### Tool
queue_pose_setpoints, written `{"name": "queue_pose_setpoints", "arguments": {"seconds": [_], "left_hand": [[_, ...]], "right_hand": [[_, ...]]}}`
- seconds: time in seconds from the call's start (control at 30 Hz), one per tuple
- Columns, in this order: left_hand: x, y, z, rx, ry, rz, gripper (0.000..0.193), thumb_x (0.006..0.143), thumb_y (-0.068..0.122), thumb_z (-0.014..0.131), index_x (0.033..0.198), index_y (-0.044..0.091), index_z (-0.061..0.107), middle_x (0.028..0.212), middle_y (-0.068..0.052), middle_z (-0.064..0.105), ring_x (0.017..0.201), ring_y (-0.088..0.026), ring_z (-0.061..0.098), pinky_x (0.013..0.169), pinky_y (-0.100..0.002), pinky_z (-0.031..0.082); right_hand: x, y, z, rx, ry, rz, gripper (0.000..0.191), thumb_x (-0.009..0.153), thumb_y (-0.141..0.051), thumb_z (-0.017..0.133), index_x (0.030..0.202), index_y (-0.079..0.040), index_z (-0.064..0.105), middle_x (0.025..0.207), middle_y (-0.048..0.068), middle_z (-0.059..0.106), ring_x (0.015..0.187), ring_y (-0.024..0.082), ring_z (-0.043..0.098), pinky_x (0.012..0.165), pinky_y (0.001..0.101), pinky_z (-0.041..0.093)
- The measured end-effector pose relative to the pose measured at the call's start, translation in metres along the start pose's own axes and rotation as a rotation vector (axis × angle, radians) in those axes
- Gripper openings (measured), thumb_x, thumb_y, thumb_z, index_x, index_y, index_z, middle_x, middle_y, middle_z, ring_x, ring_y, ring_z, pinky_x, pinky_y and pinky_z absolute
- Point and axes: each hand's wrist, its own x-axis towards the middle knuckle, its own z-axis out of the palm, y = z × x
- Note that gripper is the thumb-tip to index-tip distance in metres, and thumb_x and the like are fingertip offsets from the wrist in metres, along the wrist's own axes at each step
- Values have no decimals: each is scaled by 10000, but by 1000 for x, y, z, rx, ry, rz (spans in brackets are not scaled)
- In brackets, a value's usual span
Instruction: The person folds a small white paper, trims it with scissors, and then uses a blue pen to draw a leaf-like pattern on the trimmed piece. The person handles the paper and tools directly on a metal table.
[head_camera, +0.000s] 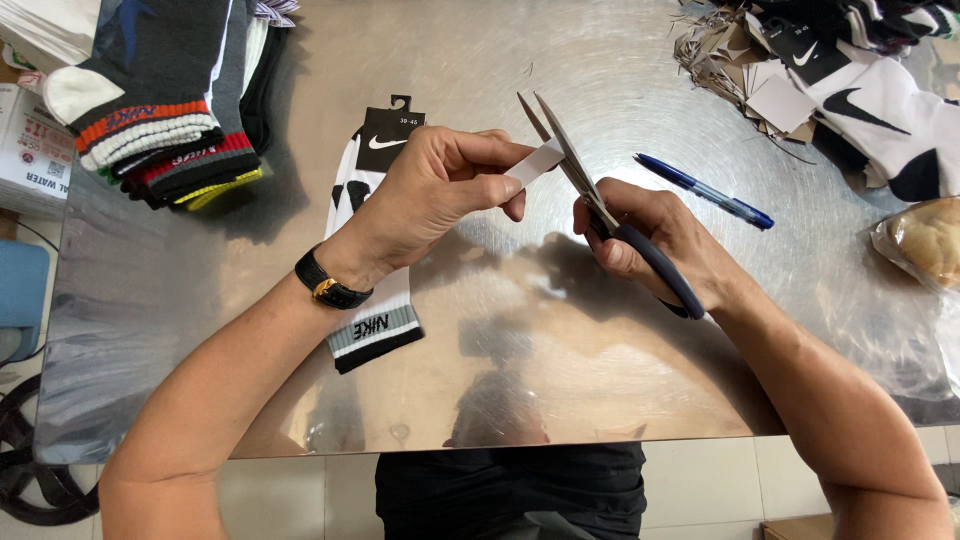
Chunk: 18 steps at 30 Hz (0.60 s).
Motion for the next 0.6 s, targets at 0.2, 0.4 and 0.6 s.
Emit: {"name": "queue_pose_setpoints", "arguments": {"seconds": [0.2, 0.4, 0.6], "left_hand": [[0, -5, -1, -15, 8, -6, 253, 970, 80, 683, 1185, -47, 723, 957, -76, 739, 855, -129, 718, 888, -291, 608], [1, -7, -2, -83, 20, -53, 273, 970, 63, 660, 1208, -62, 704, 925, -94, 740, 851, -136, 721, 887, -302, 620], [1, -15, -7, -81, 26, -63, 280, 973, 68, 650, 1213, -68, 694, 913, -90, 734, 838, -131, 717, 862, -302, 622]], "right_hand": [[0, -1, 1, 112, -18, 16, 701, 785, -798, 626, 907, -109, 647, 550, -62, 484, 449, 70, 508, 407, 221, 387], [1, -2, 1, 146, -26, 19, 690, 800, -779, 632, 906, -98, 652, 504, -66, 477, 393, 68, 494, 366, 220, 352], [1, -1, 1, 141, -22, 34, 656, 809, -741, 639, 901, -92, 656, 505, -59, 471, 388, 69, 492, 361, 222, 341]]}}
